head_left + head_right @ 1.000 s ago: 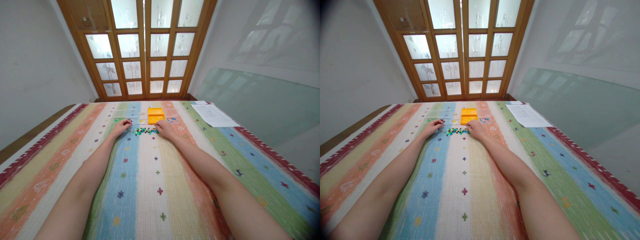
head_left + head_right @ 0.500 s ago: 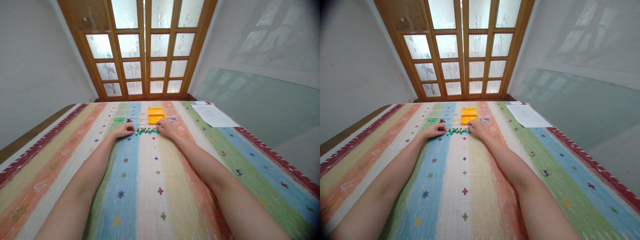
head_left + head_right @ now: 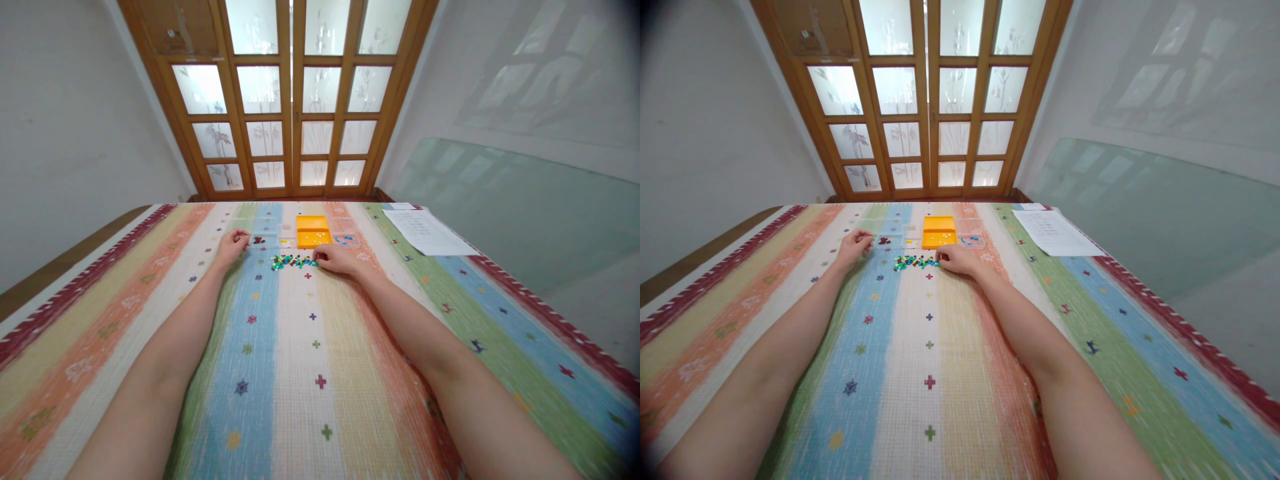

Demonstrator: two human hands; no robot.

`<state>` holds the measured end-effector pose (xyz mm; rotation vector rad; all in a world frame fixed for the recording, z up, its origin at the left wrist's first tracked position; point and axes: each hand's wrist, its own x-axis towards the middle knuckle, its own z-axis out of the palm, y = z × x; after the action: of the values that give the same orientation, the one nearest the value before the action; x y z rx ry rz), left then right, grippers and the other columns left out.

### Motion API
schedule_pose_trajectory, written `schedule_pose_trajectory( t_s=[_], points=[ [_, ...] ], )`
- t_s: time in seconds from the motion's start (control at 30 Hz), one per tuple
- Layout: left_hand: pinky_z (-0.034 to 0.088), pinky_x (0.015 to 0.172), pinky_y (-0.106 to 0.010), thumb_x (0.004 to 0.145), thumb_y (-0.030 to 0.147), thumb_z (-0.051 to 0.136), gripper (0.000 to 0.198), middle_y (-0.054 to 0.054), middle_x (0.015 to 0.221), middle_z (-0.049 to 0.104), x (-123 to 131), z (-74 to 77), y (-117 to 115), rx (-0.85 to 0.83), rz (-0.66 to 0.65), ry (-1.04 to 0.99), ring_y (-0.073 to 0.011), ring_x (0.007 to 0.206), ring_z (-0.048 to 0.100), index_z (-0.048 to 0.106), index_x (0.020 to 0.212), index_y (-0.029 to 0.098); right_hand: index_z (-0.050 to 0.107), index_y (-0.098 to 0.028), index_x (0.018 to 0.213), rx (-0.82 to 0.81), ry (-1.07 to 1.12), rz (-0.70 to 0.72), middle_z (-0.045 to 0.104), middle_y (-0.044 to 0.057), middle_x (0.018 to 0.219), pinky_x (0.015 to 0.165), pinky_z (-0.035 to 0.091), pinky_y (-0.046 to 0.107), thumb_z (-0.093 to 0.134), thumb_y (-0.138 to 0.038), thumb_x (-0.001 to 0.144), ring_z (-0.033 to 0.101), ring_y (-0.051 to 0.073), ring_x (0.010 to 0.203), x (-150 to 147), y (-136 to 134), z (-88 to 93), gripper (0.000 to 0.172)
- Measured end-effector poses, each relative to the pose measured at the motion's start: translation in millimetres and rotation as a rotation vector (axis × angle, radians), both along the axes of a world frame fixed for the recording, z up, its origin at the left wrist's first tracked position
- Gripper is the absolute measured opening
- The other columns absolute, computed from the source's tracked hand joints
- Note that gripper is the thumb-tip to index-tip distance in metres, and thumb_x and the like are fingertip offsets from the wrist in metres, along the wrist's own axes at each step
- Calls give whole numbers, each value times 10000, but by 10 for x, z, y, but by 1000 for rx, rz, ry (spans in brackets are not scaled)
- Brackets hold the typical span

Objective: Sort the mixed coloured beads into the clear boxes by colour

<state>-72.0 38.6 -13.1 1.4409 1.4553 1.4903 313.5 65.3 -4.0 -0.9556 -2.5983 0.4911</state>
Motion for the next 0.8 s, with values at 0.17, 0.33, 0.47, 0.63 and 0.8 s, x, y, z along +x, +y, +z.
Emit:
schedule_pose_trajectory(
  t_s=[0.17,0.33,0.47,0.63,0.8],
  points=[
    [439,546,-202,730,292,652,235,0,704,680,-140,-15,51,26,255,-147,-117,563,615,630,929,168,737,-204,1060,-4,9,-8,722,15,882,649,363,236,598,-176,850,586,151,735,-31,-50,34,254],
    [445,531,-192,753,258,600,187,-14,736,694,-247,-47,89,-14,419,-178,-122,578,644,621,920,175,742,-184,1016,25,14,-22,728,38,898,673,366,246,602,-199,876,586,164,763,-87,-112,50,199],
    [461,538,-196,766,259,587,273,-53,886,752,-244,-63,92,-29,372,-181,-107,576,643,645,1017,169,725,-176,927,48,14,-9,717,39,874,678,355,246,589,-188,880,572,163,760,-116,-122,40,144],
    [491,560,-225,782,286,609,484,-87,1042,775,-214,-94,88,-32,298,-108,-108,566,623,638,1251,173,729,-175,977,22,0,15,708,32,869,657,337,244,593,-167,859,559,156,740,-108,-122,72,180],
    [503,620,-260,803,308,602,475,-66,973,766,-218,-162,108,-7,276,62,-134,577,605,657,1255,170,734,-171,997,18,-16,26,711,32,874,646,335,243,615,-187,861,558,150,729,-97,-109,75,182]
  ],
)
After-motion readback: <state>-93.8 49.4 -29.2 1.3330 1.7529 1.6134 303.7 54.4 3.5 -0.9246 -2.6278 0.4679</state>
